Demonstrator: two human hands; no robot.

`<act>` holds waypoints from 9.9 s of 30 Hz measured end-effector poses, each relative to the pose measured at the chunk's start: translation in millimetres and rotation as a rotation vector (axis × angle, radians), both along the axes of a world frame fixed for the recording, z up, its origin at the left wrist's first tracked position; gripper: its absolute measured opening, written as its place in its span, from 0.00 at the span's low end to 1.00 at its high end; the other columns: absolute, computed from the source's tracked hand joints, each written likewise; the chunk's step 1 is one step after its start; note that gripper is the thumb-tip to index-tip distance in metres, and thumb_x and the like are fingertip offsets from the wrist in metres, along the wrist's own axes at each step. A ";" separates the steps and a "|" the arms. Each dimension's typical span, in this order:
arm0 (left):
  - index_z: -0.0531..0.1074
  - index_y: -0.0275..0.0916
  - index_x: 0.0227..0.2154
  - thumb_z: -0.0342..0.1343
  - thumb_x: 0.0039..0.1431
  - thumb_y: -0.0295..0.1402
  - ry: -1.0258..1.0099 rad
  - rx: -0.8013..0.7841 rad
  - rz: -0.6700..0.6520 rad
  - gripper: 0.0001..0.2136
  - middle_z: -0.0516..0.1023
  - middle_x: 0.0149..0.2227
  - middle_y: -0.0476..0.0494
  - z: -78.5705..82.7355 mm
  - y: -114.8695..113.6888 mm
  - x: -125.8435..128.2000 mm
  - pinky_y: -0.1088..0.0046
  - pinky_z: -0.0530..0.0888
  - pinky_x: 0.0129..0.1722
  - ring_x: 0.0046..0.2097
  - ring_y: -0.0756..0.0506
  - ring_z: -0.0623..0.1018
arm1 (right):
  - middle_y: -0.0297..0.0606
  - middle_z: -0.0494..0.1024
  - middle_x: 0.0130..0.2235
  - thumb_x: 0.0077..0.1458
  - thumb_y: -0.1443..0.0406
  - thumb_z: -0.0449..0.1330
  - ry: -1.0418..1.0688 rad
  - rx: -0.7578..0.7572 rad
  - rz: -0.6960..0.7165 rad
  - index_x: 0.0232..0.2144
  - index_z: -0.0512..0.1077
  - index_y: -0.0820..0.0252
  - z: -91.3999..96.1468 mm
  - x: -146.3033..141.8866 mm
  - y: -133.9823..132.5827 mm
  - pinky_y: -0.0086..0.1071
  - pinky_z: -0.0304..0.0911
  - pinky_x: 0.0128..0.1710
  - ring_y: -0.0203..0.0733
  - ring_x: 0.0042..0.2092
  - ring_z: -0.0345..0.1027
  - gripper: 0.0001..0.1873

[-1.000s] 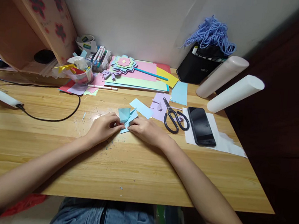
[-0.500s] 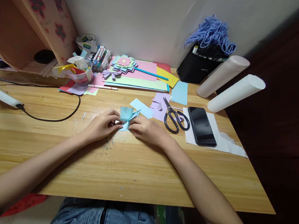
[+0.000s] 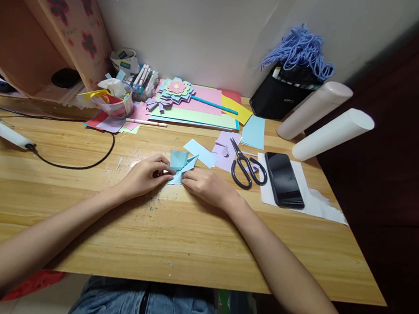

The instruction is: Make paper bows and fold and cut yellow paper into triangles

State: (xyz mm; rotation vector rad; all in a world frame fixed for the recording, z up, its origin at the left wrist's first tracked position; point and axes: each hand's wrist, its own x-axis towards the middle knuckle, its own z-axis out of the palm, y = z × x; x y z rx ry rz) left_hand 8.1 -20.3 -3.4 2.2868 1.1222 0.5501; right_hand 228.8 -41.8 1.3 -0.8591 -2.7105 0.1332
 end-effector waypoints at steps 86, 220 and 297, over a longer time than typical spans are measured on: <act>0.76 0.43 0.32 0.61 0.48 0.33 -0.043 -0.169 0.200 0.06 0.72 0.34 0.48 -0.2 -10.2 10.2 0.73 0.68 0.31 0.33 0.49 0.72 | 0.43 0.68 0.34 0.57 0.65 0.53 0.177 -0.166 -0.622 0.28 0.62 0.58 -17.2 -40.9 -16.1 0.38 0.58 0.38 0.48 0.39 0.58 0.06; 0.71 0.34 0.22 0.58 0.49 0.40 -0.681 -0.404 0.382 0.13 0.74 0.19 0.47 43.6 46.1 43.8 0.79 0.65 0.18 0.22 0.48 0.76 | 0.30 0.66 0.21 0.53 0.54 0.53 0.936 -0.830 -0.840 0.29 0.60 0.58 18.4 41.4 1.4 0.30 0.58 0.22 0.36 0.21 0.61 0.13; 0.71 0.32 0.24 0.55 0.51 0.35 -0.841 -0.338 0.411 0.09 0.73 0.20 0.48 47.8 32.7 50.3 0.79 0.67 0.20 0.18 0.53 0.70 | 0.24 0.57 0.20 0.49 0.41 0.51 0.894 -1.146 -0.466 0.32 0.60 0.59 0.4 -13.1 -34.4 0.22 0.54 0.12 0.27 0.15 0.53 0.27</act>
